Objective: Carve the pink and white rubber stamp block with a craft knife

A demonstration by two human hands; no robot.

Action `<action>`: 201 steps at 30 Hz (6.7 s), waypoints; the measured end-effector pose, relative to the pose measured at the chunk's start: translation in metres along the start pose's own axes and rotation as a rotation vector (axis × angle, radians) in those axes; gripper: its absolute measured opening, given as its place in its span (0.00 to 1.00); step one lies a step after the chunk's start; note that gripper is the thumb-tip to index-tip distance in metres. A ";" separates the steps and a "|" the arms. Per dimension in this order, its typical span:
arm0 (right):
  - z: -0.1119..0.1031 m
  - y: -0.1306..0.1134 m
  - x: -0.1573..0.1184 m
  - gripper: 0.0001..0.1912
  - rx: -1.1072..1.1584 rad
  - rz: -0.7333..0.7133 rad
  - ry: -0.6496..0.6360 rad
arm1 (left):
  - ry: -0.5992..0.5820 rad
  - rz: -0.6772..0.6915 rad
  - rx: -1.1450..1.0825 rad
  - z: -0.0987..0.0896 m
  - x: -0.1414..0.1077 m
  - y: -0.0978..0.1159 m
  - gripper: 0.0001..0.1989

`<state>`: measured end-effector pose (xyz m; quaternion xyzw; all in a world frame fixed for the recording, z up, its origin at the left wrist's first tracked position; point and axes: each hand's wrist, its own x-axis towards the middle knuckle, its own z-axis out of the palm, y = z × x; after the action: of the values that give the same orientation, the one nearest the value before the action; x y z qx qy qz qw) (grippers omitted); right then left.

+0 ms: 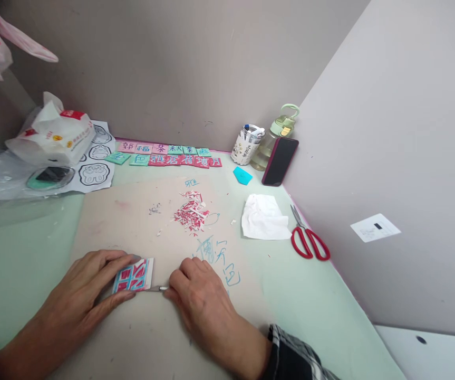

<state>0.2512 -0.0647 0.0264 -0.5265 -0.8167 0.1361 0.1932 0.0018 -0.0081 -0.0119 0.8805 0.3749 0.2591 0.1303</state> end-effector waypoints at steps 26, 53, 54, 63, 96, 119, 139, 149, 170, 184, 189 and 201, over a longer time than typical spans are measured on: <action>0.012 -0.010 -0.002 0.08 -0.132 0.058 0.085 | 0.019 -0.003 -0.001 0.000 0.000 0.001 0.16; 0.015 -0.011 0.002 0.10 -0.192 0.061 0.116 | 0.015 -0.048 -0.042 0.001 0.001 0.003 0.15; 0.015 -0.010 0.002 0.10 -0.193 0.067 0.116 | 0.016 -0.051 -0.044 0.001 0.001 0.003 0.15; 0.004 -0.001 0.000 0.11 -0.045 -0.082 0.038 | 0.007 -0.068 -0.051 0.000 0.000 0.002 0.16; 0.004 -0.004 0.002 0.11 -0.073 -0.077 -0.008 | -0.020 -0.074 -0.104 -0.003 0.002 0.001 0.16; -0.004 -0.003 0.001 0.12 -0.189 -0.059 -0.009 | 0.003 -0.058 -0.049 -0.001 -0.001 0.000 0.17; 0.013 -0.008 -0.001 0.11 -0.143 -0.047 0.099 | 0.013 -0.037 -0.063 -0.002 0.002 0.002 0.16; 0.016 -0.007 0.002 0.11 -0.185 -0.045 0.131 | 0.029 -0.027 -0.072 -0.002 0.003 0.003 0.15; -0.017 -0.007 0.019 0.20 1.260 0.548 -0.131 | 0.020 -0.069 -0.087 -0.004 -0.001 0.022 0.16; -0.018 -0.002 0.018 0.22 1.672 0.615 -0.179 | -0.172 0.013 -0.090 -0.012 0.023 0.038 0.06; -0.015 0.001 0.016 0.22 1.650 0.564 -0.183 | -0.289 -0.078 -0.148 -0.020 0.031 0.036 0.08; -0.015 0.002 0.015 0.22 1.615 0.504 -0.193 | -0.375 -0.129 0.044 -0.037 0.050 0.053 0.06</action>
<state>0.2547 -0.0502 0.0416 -0.3794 -0.3403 0.7601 0.4031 0.0421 -0.0065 0.0592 0.8902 0.4052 0.0736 0.1949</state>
